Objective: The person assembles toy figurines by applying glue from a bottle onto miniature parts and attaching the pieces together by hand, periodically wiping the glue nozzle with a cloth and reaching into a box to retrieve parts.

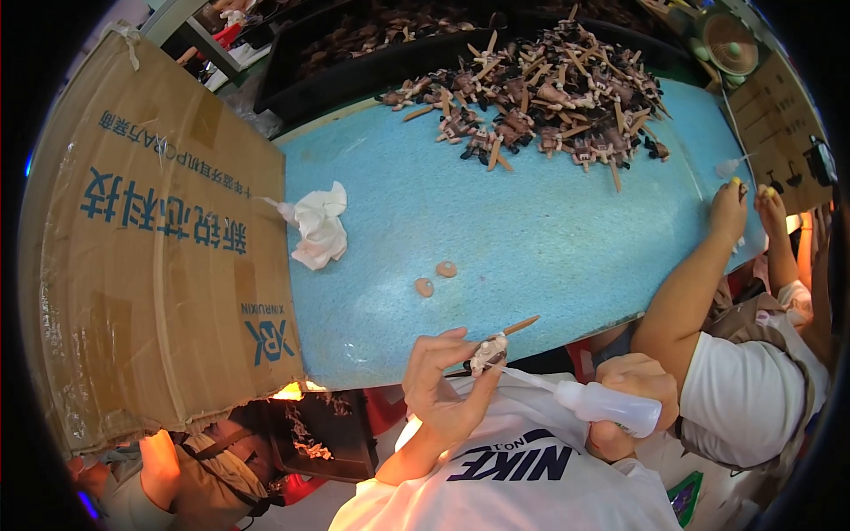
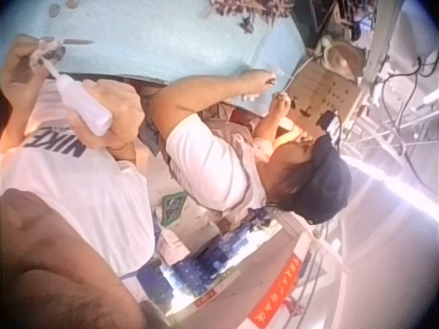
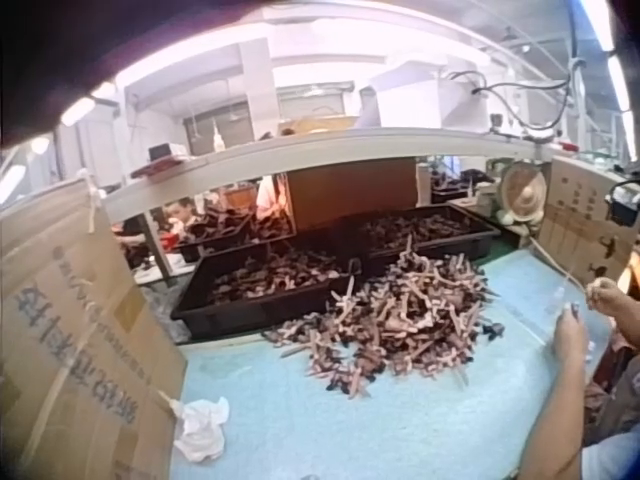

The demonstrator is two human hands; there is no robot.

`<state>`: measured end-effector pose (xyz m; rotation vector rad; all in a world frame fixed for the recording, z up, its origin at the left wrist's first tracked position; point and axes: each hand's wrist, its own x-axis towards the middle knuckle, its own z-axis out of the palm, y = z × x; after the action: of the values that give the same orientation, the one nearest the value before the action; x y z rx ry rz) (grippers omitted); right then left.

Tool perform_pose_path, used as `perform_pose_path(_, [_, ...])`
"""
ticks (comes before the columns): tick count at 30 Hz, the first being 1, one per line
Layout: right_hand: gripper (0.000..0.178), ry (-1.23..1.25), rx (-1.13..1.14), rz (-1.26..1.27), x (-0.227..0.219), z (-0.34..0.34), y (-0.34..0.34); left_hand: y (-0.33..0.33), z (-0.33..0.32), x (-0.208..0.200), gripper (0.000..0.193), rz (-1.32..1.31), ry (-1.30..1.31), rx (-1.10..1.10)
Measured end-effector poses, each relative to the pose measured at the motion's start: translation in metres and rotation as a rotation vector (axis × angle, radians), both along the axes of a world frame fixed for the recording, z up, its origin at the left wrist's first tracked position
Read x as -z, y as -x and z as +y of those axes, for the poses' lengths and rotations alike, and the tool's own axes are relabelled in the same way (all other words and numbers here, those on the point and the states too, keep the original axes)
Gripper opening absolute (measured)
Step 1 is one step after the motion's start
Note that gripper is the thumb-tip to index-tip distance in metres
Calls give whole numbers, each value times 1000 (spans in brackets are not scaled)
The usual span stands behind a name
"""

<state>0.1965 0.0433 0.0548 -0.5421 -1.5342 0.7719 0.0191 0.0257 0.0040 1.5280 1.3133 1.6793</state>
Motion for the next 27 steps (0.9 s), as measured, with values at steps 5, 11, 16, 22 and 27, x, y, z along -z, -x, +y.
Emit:
perform_pose_path(5, [39,-26,-41,-94,-6,5,1,0,0,-1,32,-4,-8,6])
perform_pose_path(11, [45,-73,-32,-144,-7,6,0,1,0,-1,33,-3,-10,9])
perform_pose_path(16, [43,-68,-29,-155,-6,5,1,0,0,-1,32,2,5,-2])
perform_pose_path(22, [40,-72,80,-61,6,1,-3,0,0,-2,29,-52,26,2])
perform_pose_path(27, [38,-90,49,-35,5,4,1,0,-1,-3,26,-55,45,17])
